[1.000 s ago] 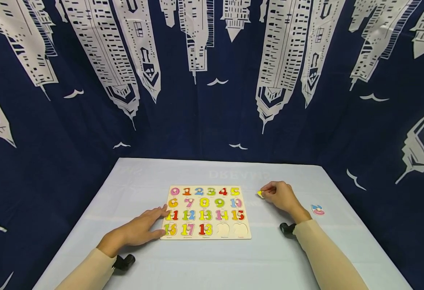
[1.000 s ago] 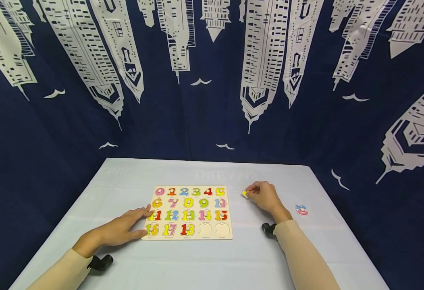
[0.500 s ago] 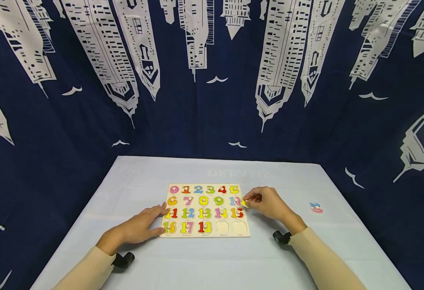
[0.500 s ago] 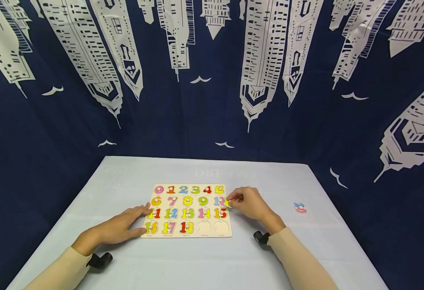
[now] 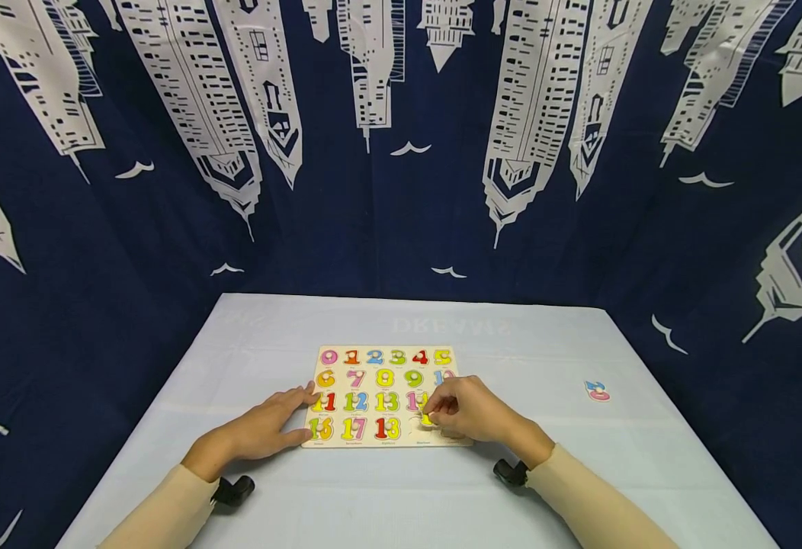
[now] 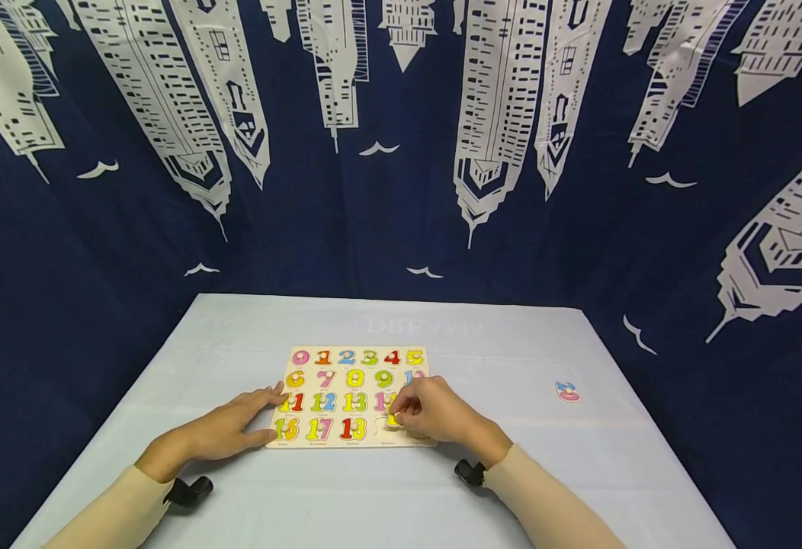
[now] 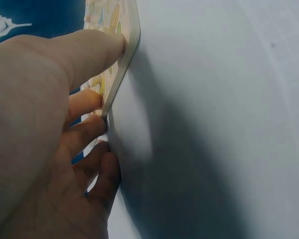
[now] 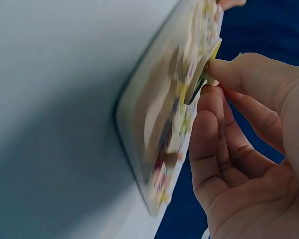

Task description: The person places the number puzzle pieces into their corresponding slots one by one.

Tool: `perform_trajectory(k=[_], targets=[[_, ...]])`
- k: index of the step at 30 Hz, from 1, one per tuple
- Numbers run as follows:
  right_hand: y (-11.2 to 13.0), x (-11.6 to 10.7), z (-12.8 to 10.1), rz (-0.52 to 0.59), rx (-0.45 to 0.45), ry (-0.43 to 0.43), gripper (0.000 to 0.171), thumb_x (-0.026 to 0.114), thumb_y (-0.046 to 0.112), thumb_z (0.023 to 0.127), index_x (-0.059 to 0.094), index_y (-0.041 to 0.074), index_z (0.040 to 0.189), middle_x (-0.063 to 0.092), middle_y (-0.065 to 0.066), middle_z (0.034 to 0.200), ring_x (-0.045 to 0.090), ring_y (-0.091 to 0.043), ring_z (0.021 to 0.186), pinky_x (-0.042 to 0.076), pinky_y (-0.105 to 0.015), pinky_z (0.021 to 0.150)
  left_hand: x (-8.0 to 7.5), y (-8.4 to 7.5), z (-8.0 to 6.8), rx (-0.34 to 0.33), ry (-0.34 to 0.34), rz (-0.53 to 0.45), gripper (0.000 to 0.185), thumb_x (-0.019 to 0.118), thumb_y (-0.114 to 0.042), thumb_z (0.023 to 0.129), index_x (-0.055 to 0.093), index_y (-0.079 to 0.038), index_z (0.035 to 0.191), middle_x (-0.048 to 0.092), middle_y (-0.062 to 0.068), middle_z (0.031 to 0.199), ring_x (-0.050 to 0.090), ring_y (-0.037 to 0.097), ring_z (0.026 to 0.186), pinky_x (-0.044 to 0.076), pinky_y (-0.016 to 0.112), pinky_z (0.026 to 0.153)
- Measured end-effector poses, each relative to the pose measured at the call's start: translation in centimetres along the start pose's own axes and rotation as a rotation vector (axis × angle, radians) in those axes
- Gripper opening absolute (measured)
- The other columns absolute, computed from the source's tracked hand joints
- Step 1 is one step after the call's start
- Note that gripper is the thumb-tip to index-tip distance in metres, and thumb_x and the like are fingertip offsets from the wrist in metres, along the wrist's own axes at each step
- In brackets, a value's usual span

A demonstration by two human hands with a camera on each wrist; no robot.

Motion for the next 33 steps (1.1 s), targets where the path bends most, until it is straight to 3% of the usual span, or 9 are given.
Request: perform_trajectory(k=[6,18,27,33], targets=[[0.7,1.2,0.1,-0.021,-0.025,0.037,0.017,0.088,0.0,0.099,0.09,0.016,0.102,0.076,0.011,0.093,0.063,0.003,0.082,0.059,-0.017,0.074,-0.1,0.0,0.1,0.007,0.001,-0.003,0.069,0.082,-0.038,0.109,0.057,-0.011,0.169,0.037,0.02,0.191,0.037,0.052,0.175,0.032,0.077,0.14],[1.4,2.3,0.2,-0.021,-0.029,0.033,0.012,0.089,0.001,0.1,0.09,0.012,0.103,0.076,0.009,0.093,0.062,0.004,0.082,0.06,-0.017,0.074,-0.3,-0.3,0.0,-0.001,0.0,-0.003,0.069,0.082,-0.037,0.109,0.058,-0.01,0.168,0.037,0.02,0.19,0.037,0.052,0.175,0.032,0.076,0.141],[1.1,2.3,-0.2,-0.001,-0.018,0.021,0.011,0.091,0.005,0.101,0.09,0.013,0.108,0.077,0.008,0.096,0.063,0.003,0.082,0.06,-0.017,0.074,0.0,0.1,-0.1,-0.008,0.002,-0.01,0.069,0.081,-0.038,0.11,0.056,-0.012,0.169,0.036,0.02,0.191,0.037,0.053,0.175,0.032,0.077,0.14],[0.3,1.2,-1.0,0.001,0.007,-0.029,0.016,0.094,0.009,0.099,0.088,0.011,0.114,0.079,0.008,0.098,0.064,0.002,0.082,0.059,-0.018,0.075,0.1,0.0,0.0,-0.011,0.003,-0.008,0.072,0.081,-0.038,0.11,0.055,-0.013,0.171,0.035,0.019,0.191,0.036,0.053,0.175,0.031,0.078,0.14]])
Point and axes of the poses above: each hand's wrist, its own z-axis towards the middle knuckle, its own x-axis out of the palm, y = z × x, the point moved 3 cm from there along z, towards the middle knuckle
